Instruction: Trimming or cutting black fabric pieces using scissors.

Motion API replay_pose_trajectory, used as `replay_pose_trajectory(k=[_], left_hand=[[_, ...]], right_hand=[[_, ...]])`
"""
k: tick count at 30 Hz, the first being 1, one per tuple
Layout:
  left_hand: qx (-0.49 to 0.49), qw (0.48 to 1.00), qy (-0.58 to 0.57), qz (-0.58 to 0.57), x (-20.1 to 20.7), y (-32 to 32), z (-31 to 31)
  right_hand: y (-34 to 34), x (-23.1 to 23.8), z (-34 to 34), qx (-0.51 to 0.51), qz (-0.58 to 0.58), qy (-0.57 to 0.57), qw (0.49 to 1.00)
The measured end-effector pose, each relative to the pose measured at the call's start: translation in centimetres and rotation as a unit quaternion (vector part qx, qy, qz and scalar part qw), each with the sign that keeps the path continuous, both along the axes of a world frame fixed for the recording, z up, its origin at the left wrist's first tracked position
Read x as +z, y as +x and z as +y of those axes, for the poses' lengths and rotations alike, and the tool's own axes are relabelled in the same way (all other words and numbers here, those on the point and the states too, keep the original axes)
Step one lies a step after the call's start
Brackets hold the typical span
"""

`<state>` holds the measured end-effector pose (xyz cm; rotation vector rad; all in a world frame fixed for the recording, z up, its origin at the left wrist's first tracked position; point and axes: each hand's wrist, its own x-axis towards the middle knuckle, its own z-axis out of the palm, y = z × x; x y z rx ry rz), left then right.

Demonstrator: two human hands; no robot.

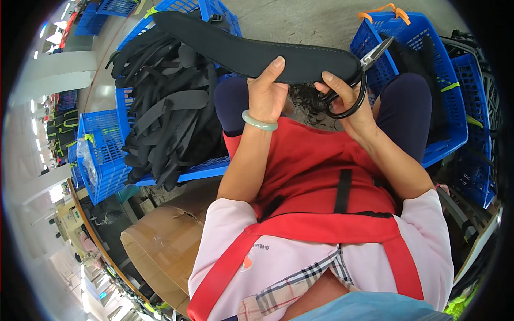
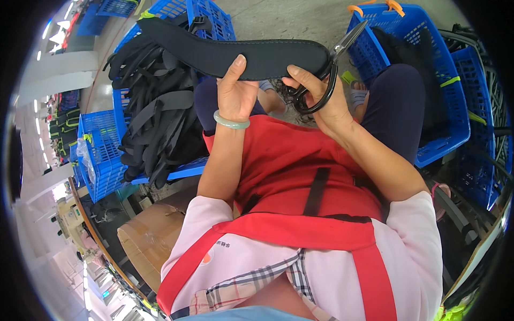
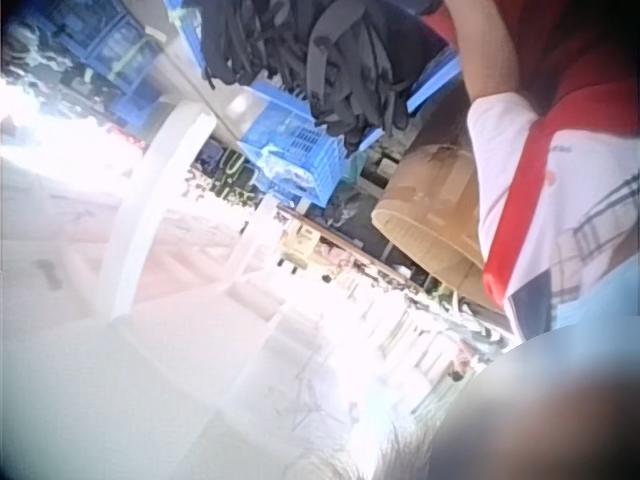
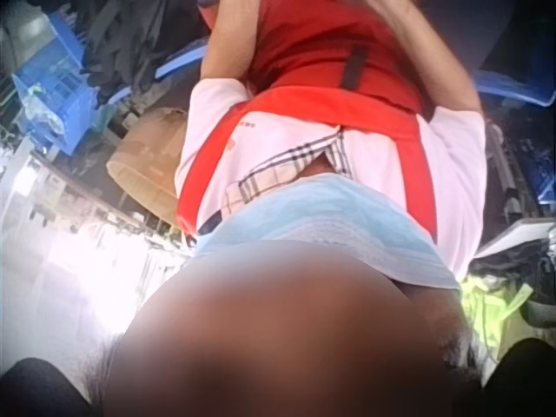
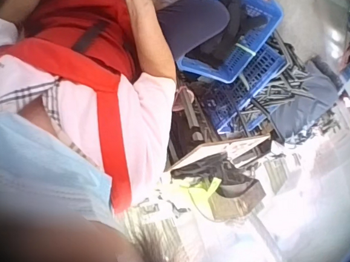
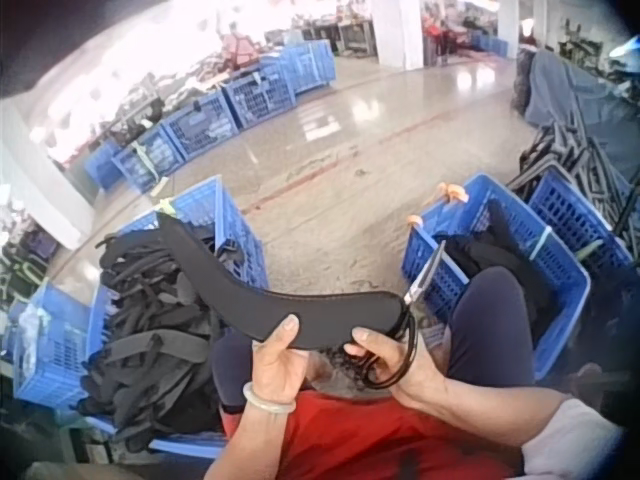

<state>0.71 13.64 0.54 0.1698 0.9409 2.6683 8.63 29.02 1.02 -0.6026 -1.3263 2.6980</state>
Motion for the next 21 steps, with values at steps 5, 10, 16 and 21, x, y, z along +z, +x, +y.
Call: replay_pose_trajectory(k=[5,10,16,21], left_hand=[[-0.011,0.998,-0.065,-0.019,0.9,1.9,1.4],[0.001,0.996,-0.092,0.016,0.2,0.7,-0.5],[-0.008,0.999,-0.043,0.020,-0.4,-0.5,-3.1],[-0.058,0.995,-0.060,0.048,-0.5,-0.3,-2.9]], right_hand=[[0.5,0.5,-2.7,0.034,0.029,-0.095,0.995],[0.2,-0.2,-0.1,0.184,0.013,0.173,0.967],[2.1,1.3,6.3,0.224,0.078,0.466,0.852],[3.7,4.1,7.5,0.327,0.059,0.499,0.800]])
